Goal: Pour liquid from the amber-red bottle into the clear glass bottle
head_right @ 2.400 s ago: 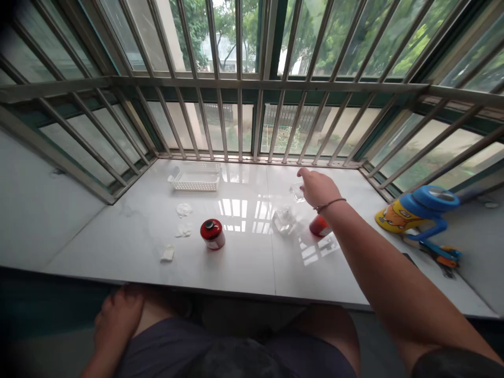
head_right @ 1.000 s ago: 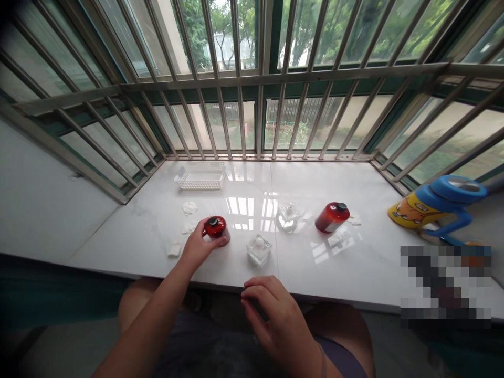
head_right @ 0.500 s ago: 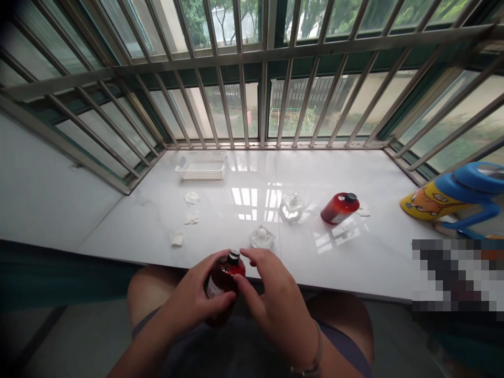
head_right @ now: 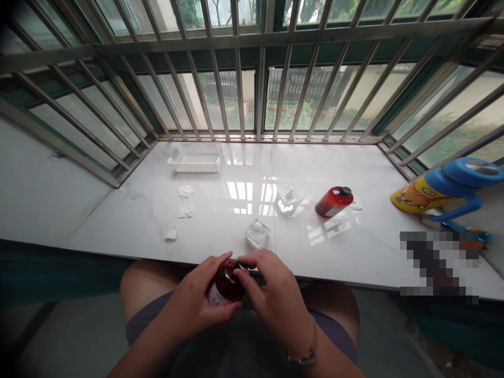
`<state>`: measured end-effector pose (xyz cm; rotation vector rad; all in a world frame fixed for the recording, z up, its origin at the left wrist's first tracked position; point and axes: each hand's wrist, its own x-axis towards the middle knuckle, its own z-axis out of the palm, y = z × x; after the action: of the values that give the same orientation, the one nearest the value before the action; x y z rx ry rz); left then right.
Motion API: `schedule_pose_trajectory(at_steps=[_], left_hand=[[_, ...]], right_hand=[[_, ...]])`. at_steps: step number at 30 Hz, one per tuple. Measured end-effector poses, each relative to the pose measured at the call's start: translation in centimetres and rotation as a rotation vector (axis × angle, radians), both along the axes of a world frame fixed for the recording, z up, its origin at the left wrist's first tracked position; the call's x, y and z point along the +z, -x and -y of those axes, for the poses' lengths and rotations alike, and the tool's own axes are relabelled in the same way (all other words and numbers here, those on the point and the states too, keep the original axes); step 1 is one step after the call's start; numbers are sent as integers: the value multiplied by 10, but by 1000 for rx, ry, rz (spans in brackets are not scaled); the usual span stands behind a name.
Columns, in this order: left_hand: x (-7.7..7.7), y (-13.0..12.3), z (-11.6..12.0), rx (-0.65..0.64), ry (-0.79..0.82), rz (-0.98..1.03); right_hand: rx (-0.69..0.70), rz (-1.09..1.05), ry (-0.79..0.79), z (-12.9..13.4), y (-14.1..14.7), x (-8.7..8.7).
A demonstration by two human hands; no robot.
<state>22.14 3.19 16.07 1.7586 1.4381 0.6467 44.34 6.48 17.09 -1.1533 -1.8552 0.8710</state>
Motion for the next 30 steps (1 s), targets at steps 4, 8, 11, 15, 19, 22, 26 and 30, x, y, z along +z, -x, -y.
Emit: schedule_pose_trajectory(at_steps=[4, 8, 11, 15, 19, 22, 26, 30], left_hand=[[-2, 3, 0, -31, 78, 40], [-3, 6, -2, -72, 141, 181], [-4, 5, -3, -129, 223, 415], [-5, 2, -4, -168, 278, 568], [-6, 2, -4, -169, 243, 560], [-8, 5, -4, -194, 238, 589], [-12, 10, -4, -192, 206, 567], [-16, 14, -4, -161, 143, 408]], right_hand=[[48, -56, 71, 0, -3, -1], [95, -76, 104, -2, -5, 2], [96, -78, 141, -2, -6, 5], [61, -92, 197, -2, -7, 7], [28, -149, 286, -1, -10, 3], [31, -238, 383, 0, -12, -1], [45, -314, 426, 0, -14, -2], [78, -324, 432, 1, -13, -1]])
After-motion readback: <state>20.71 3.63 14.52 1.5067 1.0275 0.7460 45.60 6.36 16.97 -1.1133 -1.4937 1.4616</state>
